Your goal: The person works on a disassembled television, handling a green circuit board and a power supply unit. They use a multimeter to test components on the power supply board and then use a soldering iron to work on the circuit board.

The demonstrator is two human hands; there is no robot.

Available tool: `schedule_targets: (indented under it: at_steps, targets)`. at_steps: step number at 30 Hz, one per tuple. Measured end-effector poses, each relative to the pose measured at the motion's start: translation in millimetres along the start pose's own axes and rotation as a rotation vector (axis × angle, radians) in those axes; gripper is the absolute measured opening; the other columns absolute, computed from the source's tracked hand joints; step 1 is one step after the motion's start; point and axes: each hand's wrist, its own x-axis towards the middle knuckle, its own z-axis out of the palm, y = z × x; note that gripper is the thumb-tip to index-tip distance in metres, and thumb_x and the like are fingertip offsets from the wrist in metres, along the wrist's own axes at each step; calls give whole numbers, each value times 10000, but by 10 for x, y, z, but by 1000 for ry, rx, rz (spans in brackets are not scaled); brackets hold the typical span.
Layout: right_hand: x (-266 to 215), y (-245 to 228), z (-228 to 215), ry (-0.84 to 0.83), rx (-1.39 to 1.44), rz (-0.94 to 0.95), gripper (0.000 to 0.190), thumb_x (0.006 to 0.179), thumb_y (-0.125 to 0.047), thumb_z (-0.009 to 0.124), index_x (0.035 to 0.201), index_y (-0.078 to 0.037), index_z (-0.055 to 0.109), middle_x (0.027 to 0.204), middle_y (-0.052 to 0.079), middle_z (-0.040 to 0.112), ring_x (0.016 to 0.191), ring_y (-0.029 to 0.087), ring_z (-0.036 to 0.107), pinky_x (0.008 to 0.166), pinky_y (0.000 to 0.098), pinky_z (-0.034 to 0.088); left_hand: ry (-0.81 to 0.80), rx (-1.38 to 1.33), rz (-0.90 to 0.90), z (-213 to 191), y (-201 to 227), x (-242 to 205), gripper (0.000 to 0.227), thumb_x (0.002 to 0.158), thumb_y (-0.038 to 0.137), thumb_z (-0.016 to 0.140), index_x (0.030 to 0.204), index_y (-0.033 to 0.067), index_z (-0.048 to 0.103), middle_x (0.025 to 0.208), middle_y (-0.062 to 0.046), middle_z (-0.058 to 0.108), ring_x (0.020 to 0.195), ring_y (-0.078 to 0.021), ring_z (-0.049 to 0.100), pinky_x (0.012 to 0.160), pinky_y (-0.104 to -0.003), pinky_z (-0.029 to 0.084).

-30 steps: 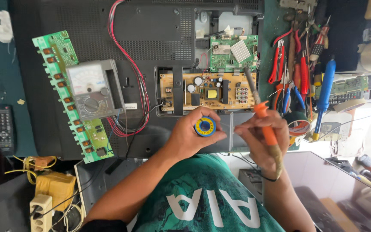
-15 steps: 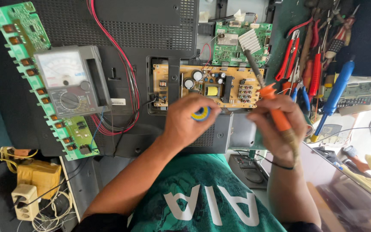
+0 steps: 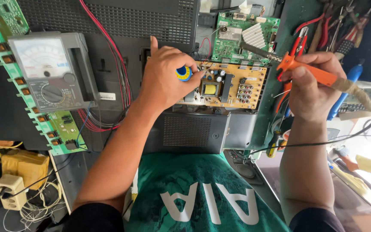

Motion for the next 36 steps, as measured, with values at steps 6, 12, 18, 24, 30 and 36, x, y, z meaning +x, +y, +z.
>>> schedule_targets:
  at_steps: [6, 12, 18, 24, 30, 36]
  targets:
    - [187, 92, 206, 100, 25, 106, 34, 922, -70, 624, 933, -40, 635, 856, 107, 659, 614, 209, 636, 535, 285, 490, 27, 23, 28, 59, -84, -69, 235, 887, 115, 875, 804, 148, 658, 761, 6, 602, 826, -252, 584, 1270, -711, 230]
    - [314, 144, 345, -23, -80, 110, 119, 941, -123, 655, 932, -11, 619, 795, 112, 584, 597, 211, 581, 559, 288, 425, 37, 80, 36, 150, -114, -89, 198, 894, 149, 904, 840, 161, 713, 795, -3, 637, 886, -275, 620, 1281, -708, 178]
    - [400, 171, 354, 22, -42, 196, 85, 893, -106, 659, 905, -29, 624, 818, 100, 605, 599, 205, 585, 536, 292, 454, 62, 71, 56, 218, -148, -102, 204, 878, 156, 922, 849, 154, 720, 770, -7, 627, 873, -280, 615, 1264, -733, 161]
    - [403, 196, 341, -38, -110, 125, 125, 901, -128, 647, 918, -6, 628, 783, 118, 586, 583, 229, 577, 540, 292, 433, 49, 41, 54, 210, -158, -122, 221, 922, 169, 906, 837, 145, 703, 766, -5, 593, 896, -280, 597, 1291, -710, 103]
    - [419, 190, 321, -25, -61, 155, 125, 902, -128, 672, 919, -16, 620, 820, 114, 584, 612, 206, 563, 539, 290, 471, 61, 68, 61, 243, -147, -112, 237, 908, 176, 917, 813, 159, 701, 760, -8, 585, 891, -282, 586, 1286, -715, 102]
    - [428, 191, 304, -20, -63, 178, 110, 883, -123, 675, 913, -28, 630, 817, 108, 588, 599, 188, 548, 533, 277, 472, 81, 64, 74, 265, -150, -111, 222, 904, 160, 907, 818, 137, 703, 755, -15, 598, 888, -293, 591, 1278, -733, 109]
